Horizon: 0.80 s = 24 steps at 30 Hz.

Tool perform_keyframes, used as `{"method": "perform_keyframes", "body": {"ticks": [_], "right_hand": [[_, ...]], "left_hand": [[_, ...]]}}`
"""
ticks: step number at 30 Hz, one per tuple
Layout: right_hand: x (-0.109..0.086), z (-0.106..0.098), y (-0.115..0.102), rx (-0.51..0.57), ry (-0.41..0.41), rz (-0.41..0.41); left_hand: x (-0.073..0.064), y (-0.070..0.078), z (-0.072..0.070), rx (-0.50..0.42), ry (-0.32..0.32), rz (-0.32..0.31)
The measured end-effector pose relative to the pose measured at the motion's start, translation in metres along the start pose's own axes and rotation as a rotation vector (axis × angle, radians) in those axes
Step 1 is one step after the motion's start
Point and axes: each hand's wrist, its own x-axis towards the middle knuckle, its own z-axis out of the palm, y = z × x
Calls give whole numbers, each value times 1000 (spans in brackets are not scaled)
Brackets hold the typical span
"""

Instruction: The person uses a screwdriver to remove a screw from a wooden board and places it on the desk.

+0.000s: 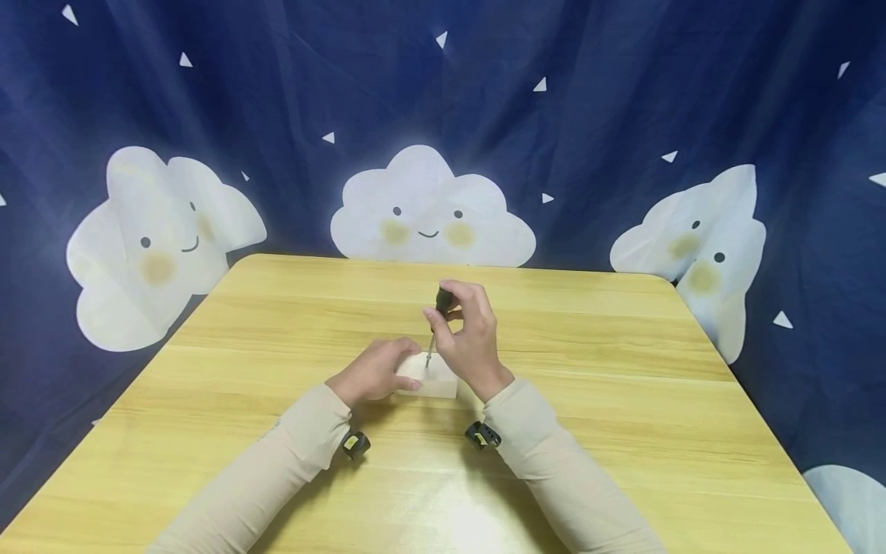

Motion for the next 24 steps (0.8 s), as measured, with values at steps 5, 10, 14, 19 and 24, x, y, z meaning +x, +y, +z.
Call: {"method": "perform_keyframes", "body": {"ticks": [5,10,14,19,24], "right_hand": [[0,-1,0,0,-25,1],[1,0,3,64,-62,-2],[-1,-1,4,80,-70,-5],[-3,0,4,35,-22,0],[-3,0,4,7,5,36]], "left_hand": [[1,0,0,0,7,-1],[1,0,1,-1,7,-6],[1,0,1,-4,6,-8],[1,0,1,-1,-3,-7],[0,0,0,-7,8,5]]}}
